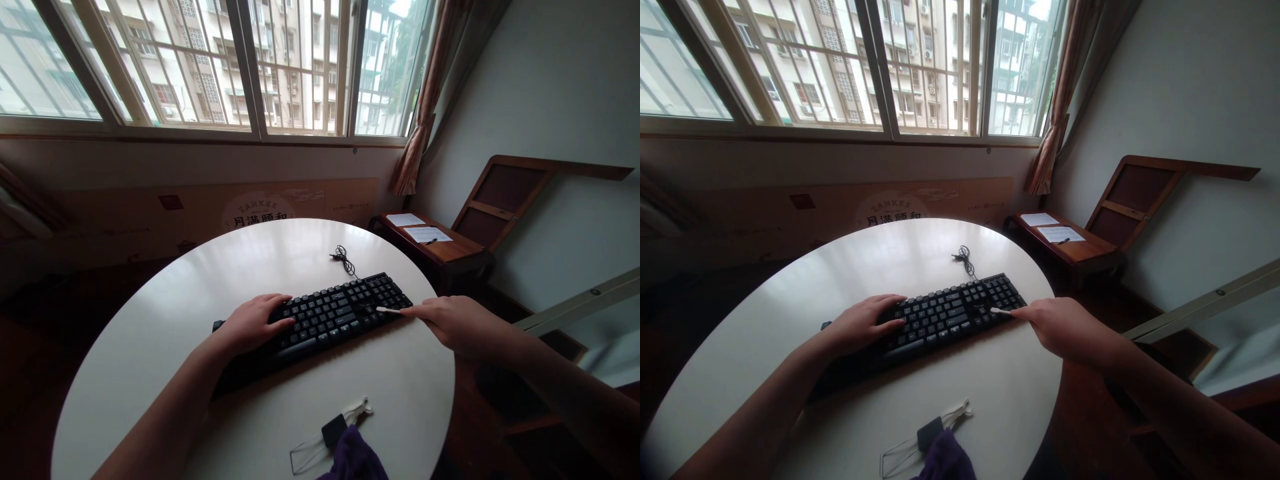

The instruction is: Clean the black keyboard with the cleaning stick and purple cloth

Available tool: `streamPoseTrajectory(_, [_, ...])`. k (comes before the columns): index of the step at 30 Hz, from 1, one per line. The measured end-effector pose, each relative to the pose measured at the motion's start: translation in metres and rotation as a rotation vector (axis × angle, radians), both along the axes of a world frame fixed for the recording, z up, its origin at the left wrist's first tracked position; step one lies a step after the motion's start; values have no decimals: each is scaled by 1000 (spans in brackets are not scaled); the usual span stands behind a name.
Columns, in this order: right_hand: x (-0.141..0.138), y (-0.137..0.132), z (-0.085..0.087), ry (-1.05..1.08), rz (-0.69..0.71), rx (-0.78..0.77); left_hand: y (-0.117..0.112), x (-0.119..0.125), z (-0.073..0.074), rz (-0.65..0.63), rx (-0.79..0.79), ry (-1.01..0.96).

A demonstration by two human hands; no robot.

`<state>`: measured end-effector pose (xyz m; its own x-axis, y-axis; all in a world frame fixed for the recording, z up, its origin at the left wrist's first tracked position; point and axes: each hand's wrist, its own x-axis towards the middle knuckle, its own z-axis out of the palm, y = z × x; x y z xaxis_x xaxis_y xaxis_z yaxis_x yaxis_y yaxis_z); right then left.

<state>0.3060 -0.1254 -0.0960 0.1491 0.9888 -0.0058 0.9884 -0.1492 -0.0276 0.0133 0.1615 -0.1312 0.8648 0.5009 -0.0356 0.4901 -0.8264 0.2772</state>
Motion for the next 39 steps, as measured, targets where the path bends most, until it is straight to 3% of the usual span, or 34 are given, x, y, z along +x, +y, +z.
streamPoseTrajectory(5, [-5,-1,-11,30,-26,30,0,0,0,0,-8,0])
streamPoseTrajectory(11, [-4,-7,-8,67,-73,48,-1,1,1,4,-29,-4])
streamPoseTrajectory(16, [-39,-13,-14,203,-76,169,-1,0,1,-7,-11,-10])
streamPoseTrajectory(21, [-61,-22,-29,353,-72,164,-2,0,1,-7,-5,-5])
streamPoseTrajectory(28, [-50,-33,-45,333,-147,110,-2,0,3,1,-4,-3])
streamPoseTrajectory(35, [-32,-57,-44,318,-309,160,3,-3,-1,-22,-22,-44])
streamPoseTrajectory(37, [-29,-62,-45,389,-304,227,3,-3,5,-51,-41,-88])
streamPoseTrajectory(39, [-31,-64,-48,495,-257,323,-7,1,21,-85,-37,-202])
